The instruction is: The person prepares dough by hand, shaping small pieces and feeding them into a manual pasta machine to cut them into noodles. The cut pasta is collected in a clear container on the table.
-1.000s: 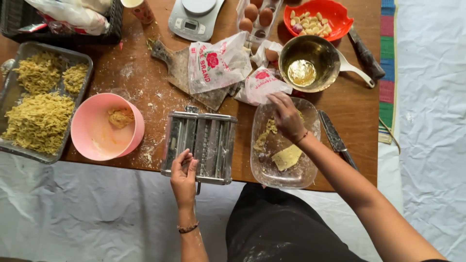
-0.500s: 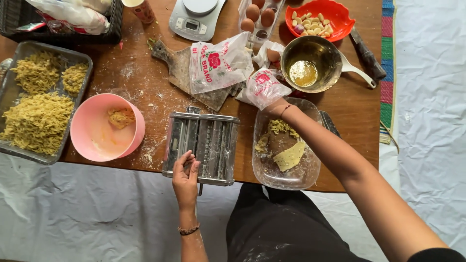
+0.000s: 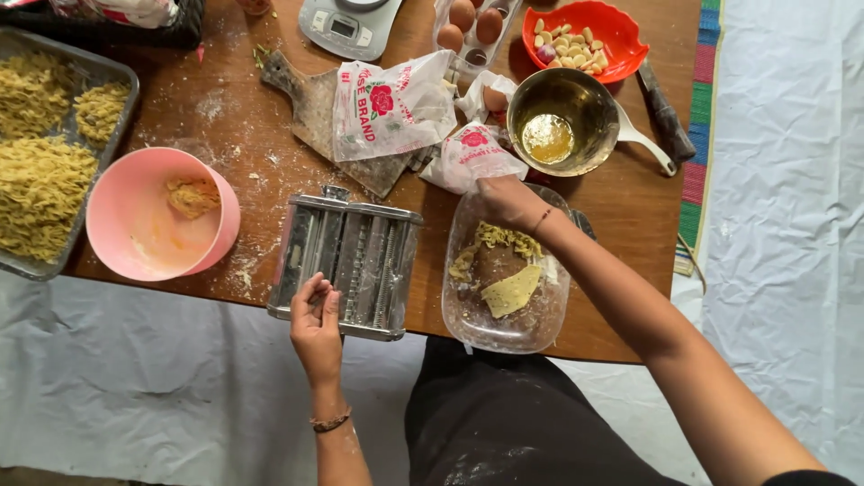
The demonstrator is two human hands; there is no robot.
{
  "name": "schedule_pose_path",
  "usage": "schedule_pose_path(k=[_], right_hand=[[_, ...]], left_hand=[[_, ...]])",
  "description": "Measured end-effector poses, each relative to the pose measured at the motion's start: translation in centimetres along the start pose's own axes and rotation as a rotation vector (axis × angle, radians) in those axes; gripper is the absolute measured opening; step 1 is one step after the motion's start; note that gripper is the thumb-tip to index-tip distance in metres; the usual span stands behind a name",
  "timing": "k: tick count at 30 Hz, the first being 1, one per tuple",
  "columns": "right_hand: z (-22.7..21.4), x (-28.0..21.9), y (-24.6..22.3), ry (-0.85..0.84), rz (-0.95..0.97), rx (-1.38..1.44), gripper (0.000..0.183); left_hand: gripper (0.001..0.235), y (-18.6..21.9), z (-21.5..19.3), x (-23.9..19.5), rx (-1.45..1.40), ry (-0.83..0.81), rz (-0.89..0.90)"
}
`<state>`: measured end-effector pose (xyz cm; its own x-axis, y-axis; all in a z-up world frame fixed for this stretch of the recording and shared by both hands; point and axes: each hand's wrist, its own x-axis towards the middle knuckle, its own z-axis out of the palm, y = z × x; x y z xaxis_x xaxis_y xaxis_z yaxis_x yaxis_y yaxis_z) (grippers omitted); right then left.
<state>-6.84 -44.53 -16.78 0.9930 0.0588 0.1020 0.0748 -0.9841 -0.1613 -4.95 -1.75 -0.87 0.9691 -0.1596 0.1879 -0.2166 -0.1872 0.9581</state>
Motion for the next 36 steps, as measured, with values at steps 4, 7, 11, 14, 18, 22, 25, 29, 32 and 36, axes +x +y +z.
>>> schedule_pose_path(k=[4, 7, 11, 14, 18, 22, 25, 29, 32, 36], right_hand=[[-12.8, -1.5, -4.8, -0.022, 0.029, 0.236, 0.035], [-14.7, -3.1, -5.1, 0.108, 0.011, 0.183, 0.066], [-19.9, -4.4, -9.0, 0.118, 0.282, 0.688, 0.069], [-20.2, -6.2, -11.4, 0.015, 0.406, 0.913, 0.060], [-20.0, -7.4, -14.0, 0.066, 0.331, 0.970, 0.036], [-17.8, -7.8, -13.9, 0.137, 0.320, 1.016, 0.032], [-15.8, -7.7, -13.7, 0.218, 0.349, 0.965, 0.025], [-14.0, -7.1, -12.8, 0.230, 0.382, 0.924, 0.010], [-11.8, -6.9, -11.7, 0.136, 0.400, 0.987, 0.007], [-12.7, -6.7, -12.2, -0.023, 0.419, 1.099, 0.034]], left_hand=[[0.032, 1.8, 0.9, -0.3, 0.000, 0.048, -0.003], [0.028, 3.3, 1.3, -0.8, 0.243, 0.097, 0.181], [0.030, 2.5, 2.3, -1.7, 0.546, 0.186, 0.535], [0.029, 2.3, 2.8, -4.0, 0.558, 0.206, 0.649], [0.026, 2.8, 4.0, -6.6, 0.429, 0.130, 0.776], [0.025, 3.3, 5.7, -8.9, 0.328, 0.069, 0.732], [0.022, 4.1, 7.3, -9.5, 0.173, -0.048, 0.664], [0.026, 3.2, 9.3, -9.8, 0.057, -0.183, 0.629], [0.026, 2.6, 10.2, -9.3, 0.064, -0.228, 0.639], [0.027, 1.5, 11.2, -8.8, 0.103, -0.255, 0.616]])
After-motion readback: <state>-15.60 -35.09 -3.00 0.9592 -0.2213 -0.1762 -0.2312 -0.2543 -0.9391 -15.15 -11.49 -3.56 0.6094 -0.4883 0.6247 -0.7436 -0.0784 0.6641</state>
